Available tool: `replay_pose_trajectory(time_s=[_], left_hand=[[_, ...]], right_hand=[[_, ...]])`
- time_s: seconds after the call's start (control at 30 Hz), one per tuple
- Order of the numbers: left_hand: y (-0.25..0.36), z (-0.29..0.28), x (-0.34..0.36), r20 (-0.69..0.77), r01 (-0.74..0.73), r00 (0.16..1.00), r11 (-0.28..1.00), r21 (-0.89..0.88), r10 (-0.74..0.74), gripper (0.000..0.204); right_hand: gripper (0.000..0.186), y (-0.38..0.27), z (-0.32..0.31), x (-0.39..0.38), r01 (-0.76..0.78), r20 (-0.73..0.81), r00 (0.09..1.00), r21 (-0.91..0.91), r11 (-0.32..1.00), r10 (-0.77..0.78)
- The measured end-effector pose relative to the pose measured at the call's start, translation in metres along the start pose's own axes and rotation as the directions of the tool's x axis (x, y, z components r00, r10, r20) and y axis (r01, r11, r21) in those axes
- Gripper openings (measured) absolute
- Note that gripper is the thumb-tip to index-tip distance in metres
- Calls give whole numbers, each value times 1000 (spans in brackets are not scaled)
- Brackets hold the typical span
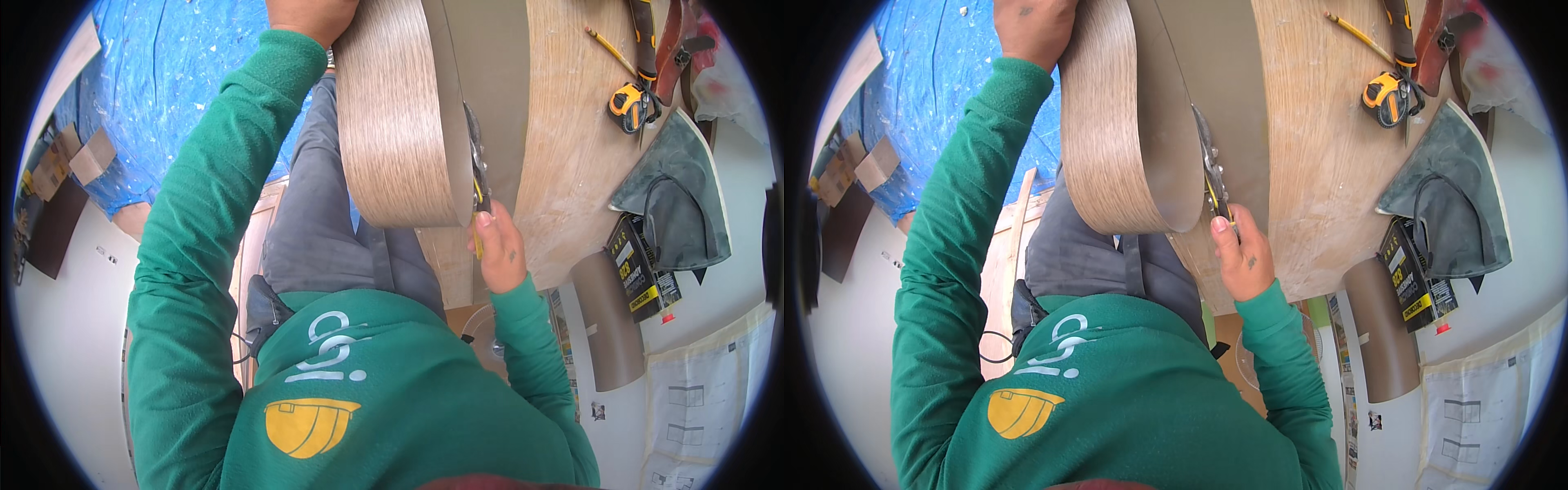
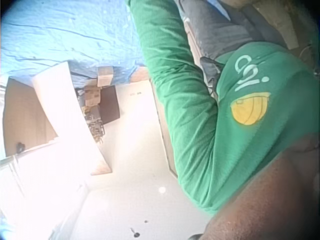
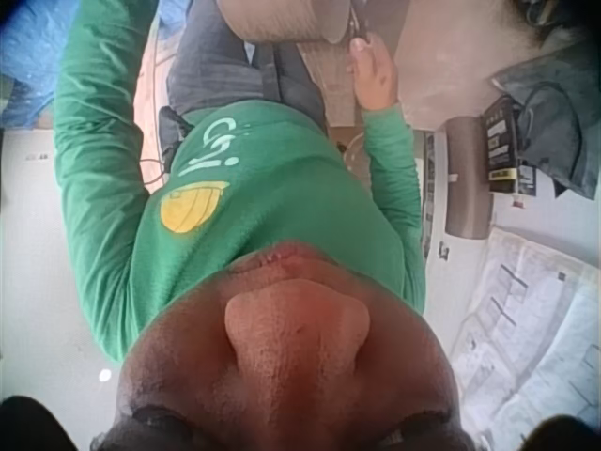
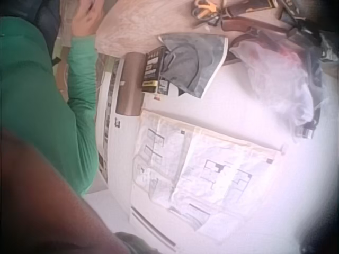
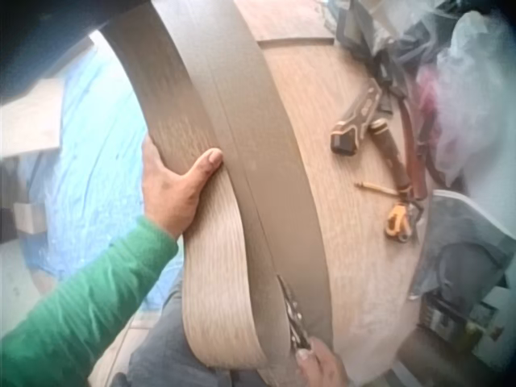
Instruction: The person positions a long wood trim piece on a workbench, then uses tin snips to cut along its length. The person holds the trim with one hand and operates the snips with the other, completing a single cut segment.
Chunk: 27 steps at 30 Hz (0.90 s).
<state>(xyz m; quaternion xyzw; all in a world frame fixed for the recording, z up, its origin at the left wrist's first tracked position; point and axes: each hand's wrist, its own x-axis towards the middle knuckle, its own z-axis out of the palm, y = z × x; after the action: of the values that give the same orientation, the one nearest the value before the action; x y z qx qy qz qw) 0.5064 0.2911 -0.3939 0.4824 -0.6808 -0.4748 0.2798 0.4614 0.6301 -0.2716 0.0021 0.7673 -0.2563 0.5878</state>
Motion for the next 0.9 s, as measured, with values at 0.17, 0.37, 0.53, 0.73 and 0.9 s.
replay_pose_trajectory(time_s=[0.17, 0.37, 0.53, 0.73, 0.9], left_hand=[[-1, 0, 0, 11, 27, 1000, 1000, -14, -27, 103], [-2, 1, 0, -5, -5, 1000, 1000, -5, 5, 104], [3, -1, -1, -12, 14, 1000, 1000, -5, -14, 104], [1, 0, 0, -7, 5, 1000, 1000, -10, -5, 104], [2, -1, -1, 8, 13, 1000, 999, -33, -12, 106]], right_hand=[[50, 7, 0, 1, -6, 0, 1000, 17, 1000, 6], [49, 10, 0, 1, -21, -10, 1000, 7, 1000, 21], [49, -6, 0, 1, 3, -4, 1000, 24, 1000, -3], [49, -7, 1, 2, -5, 6, 1000, 24, 1000, 5], [49, 0, 0, 3, -30, 12, 999, 32, 999, 30]])
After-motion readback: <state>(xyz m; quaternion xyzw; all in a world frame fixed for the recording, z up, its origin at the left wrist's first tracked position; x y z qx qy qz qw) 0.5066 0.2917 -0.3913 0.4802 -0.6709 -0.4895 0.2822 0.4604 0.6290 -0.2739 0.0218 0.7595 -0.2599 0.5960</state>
